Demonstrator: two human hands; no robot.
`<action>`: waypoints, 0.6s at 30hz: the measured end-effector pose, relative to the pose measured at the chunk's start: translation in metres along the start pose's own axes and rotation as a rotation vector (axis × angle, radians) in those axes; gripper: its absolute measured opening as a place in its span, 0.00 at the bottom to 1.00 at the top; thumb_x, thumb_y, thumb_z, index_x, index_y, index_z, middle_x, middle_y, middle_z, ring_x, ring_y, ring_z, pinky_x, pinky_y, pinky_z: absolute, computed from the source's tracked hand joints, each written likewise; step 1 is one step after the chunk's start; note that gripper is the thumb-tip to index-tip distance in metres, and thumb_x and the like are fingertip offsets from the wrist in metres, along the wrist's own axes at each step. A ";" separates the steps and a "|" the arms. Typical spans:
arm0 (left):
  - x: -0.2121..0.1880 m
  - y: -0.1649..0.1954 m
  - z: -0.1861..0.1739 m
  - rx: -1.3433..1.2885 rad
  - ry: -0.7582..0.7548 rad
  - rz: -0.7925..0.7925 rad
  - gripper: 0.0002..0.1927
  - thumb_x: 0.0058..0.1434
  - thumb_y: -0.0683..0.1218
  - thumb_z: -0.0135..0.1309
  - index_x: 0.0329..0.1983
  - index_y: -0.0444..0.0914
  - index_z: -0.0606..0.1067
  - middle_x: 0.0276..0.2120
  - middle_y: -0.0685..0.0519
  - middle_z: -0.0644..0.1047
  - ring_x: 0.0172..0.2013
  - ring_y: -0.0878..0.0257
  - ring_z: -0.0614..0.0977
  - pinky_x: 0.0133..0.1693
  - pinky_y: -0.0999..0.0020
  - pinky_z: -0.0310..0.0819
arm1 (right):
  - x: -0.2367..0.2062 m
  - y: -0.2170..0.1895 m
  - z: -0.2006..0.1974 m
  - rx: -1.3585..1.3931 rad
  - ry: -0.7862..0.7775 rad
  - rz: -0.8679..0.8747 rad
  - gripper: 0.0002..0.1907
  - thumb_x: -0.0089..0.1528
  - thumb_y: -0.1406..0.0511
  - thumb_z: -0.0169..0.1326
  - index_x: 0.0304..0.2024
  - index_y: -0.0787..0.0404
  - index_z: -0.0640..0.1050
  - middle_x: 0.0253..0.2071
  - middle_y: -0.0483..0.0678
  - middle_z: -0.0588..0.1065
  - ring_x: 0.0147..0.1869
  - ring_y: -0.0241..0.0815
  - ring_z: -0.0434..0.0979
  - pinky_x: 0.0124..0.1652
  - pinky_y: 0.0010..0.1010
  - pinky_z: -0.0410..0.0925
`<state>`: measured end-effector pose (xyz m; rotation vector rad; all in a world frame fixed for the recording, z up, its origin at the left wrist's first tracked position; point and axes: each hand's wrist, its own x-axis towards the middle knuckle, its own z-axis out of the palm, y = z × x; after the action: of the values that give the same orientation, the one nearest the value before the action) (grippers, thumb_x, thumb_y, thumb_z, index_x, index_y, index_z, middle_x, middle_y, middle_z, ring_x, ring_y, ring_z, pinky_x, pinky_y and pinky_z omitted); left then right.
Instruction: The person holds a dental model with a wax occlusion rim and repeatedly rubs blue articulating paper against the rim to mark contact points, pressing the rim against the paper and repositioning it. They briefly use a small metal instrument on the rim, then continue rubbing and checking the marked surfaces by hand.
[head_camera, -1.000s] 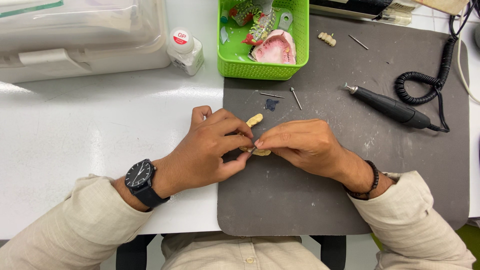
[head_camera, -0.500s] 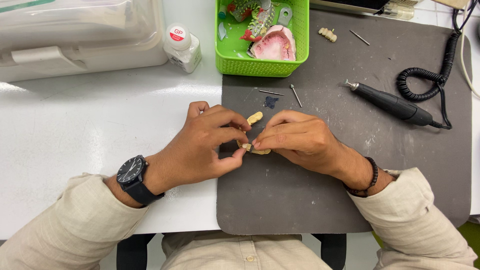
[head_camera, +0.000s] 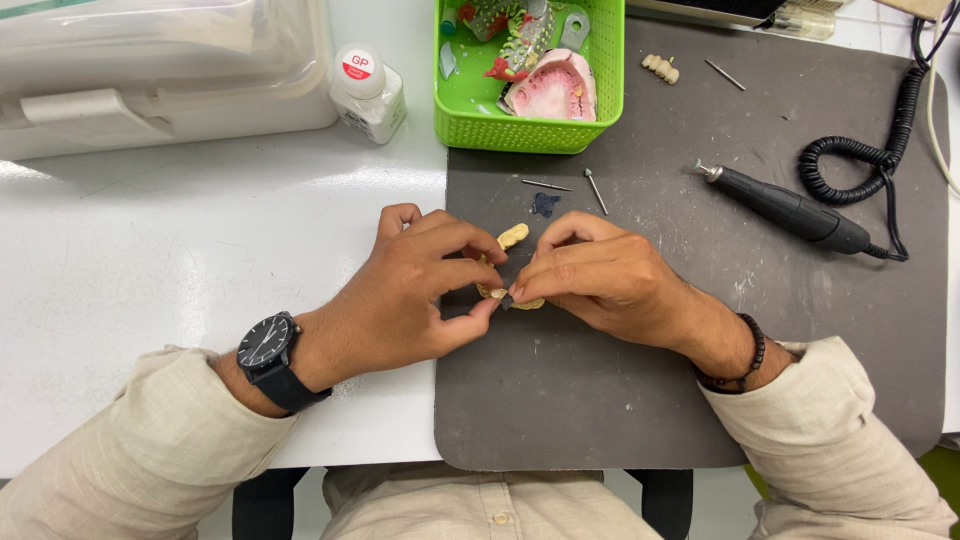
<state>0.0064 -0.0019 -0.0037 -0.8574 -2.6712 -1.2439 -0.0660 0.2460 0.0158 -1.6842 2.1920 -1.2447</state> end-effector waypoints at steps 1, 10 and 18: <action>0.000 0.000 0.000 -0.005 0.004 0.007 0.08 0.54 0.46 0.66 0.37 0.44 0.82 0.46 0.60 0.78 0.45 0.67 0.77 0.57 0.56 0.52 | 0.000 0.000 0.000 -0.003 -0.001 -0.002 0.13 0.56 0.73 0.67 0.43 0.58 0.82 0.41 0.42 0.82 0.44 0.39 0.81 0.50 0.32 0.74; 0.000 0.001 -0.003 -0.006 0.053 -0.043 0.05 0.55 0.46 0.66 0.34 0.44 0.83 0.45 0.62 0.79 0.48 0.66 0.76 0.55 0.58 0.52 | -0.010 -0.001 0.004 0.416 0.204 0.553 0.12 0.61 0.74 0.62 0.47 0.66 0.78 0.44 0.48 0.81 0.48 0.35 0.84 0.48 0.25 0.79; 0.000 0.001 -0.002 0.004 0.055 0.031 0.08 0.54 0.46 0.67 0.37 0.45 0.84 0.48 0.60 0.79 0.52 0.62 0.74 0.55 0.57 0.51 | -0.009 0.001 -0.004 0.174 0.071 0.330 0.10 0.59 0.75 0.64 0.42 0.62 0.82 0.41 0.48 0.83 0.44 0.35 0.85 0.40 0.22 0.78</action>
<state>0.0068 -0.0032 -0.0016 -0.8478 -2.6071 -1.2360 -0.0656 0.2554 0.0144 -1.1730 2.2096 -1.3713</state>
